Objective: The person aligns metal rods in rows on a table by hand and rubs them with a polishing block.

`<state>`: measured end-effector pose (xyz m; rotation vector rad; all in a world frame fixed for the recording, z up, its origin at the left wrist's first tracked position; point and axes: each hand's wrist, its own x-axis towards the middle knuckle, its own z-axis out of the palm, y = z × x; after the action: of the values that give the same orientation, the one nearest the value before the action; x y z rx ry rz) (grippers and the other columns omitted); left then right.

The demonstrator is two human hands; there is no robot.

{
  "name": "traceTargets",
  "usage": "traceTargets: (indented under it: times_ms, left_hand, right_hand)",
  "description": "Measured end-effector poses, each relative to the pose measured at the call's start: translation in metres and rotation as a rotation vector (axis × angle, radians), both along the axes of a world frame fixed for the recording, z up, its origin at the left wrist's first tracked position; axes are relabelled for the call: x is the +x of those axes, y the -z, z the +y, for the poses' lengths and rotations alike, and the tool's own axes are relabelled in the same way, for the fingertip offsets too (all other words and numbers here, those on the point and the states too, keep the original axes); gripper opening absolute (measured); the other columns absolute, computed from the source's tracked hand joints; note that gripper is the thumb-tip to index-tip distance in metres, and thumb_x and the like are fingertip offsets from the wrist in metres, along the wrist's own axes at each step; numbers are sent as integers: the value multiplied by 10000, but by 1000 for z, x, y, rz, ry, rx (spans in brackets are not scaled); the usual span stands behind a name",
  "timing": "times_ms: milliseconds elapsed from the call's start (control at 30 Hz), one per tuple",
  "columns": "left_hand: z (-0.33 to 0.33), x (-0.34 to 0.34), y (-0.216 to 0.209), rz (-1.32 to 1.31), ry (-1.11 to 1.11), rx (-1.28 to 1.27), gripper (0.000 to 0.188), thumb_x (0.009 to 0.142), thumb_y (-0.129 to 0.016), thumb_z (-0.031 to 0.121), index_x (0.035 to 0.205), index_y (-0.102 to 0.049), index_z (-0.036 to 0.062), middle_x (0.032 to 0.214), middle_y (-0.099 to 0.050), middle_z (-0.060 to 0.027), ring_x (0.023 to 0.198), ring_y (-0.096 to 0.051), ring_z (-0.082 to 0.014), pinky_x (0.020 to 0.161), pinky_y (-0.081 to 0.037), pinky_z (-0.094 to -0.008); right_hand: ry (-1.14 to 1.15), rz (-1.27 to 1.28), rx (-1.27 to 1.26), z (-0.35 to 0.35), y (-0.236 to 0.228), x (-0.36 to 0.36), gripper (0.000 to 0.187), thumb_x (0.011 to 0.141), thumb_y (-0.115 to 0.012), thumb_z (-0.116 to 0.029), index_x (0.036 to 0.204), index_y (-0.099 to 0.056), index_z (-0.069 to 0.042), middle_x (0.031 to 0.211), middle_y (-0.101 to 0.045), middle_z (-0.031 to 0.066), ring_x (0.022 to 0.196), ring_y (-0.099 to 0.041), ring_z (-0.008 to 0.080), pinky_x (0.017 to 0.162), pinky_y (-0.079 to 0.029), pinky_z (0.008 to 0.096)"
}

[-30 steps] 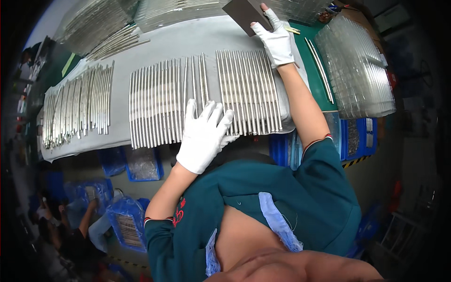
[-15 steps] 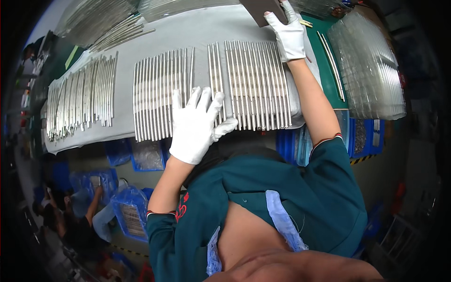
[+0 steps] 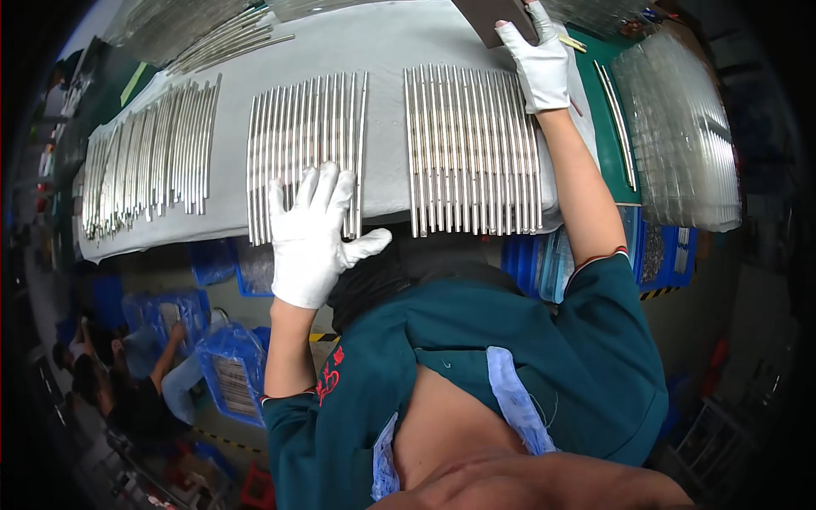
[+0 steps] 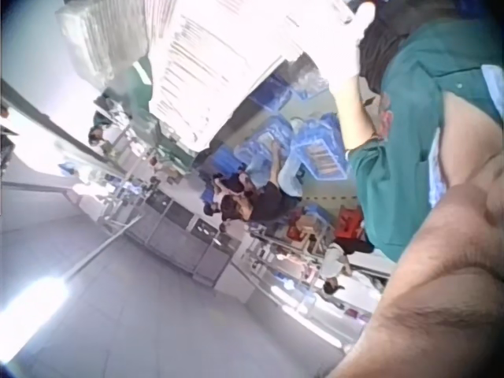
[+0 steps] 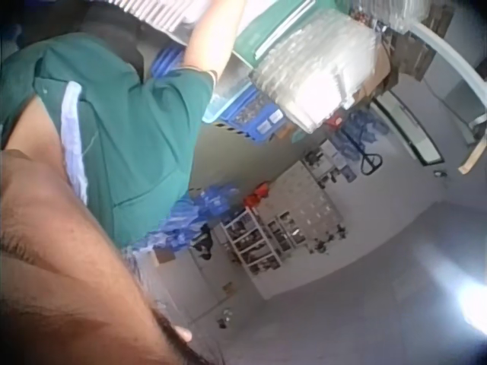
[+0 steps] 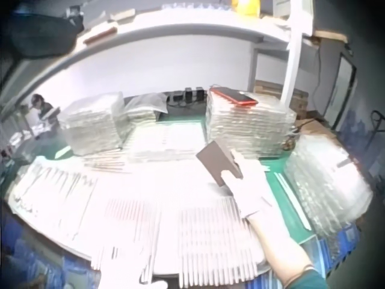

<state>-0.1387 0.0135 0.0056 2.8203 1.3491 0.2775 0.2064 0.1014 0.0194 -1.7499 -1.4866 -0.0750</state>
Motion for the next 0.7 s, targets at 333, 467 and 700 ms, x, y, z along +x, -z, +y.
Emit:
traceTargets:
  times_ms: [333,467,700]
  left_hand:
    - [-10,36,3,-164,185,-112,921,747,-668,709,1362,-565,31,1387,-568,-202,1279,-556,-383,1157,-238,-632]
    - [-11,28,7,-159,168,-81,929,745,-669,708,1370,-556,30,1372,-573,-202,1269,-560,-383,1152,-243,-630]
    - [-9,-1,2,-28,5,-39,941,730,-687,709,1371,-557,32,1379,-582,-210,1264,-557,-401,1123,-272,-640]
  right_hand:
    - [2,33,8,6,8,1,616,848,-728,-221,1417,-552,-63,1207,-603,217,1160,-565,358,1036,-436,418]
    - [8,85,-37,6,5,-1,622,842,-730,-234,1418,-556,-75,1216,-592,214,1154,-569,353,1031,-442,416]
    - [17,62,-28,5,7,-2,630,840,-729,-243,1426,-555,-91,1223,-586,211,1158,-565,351,1034,-440,415]
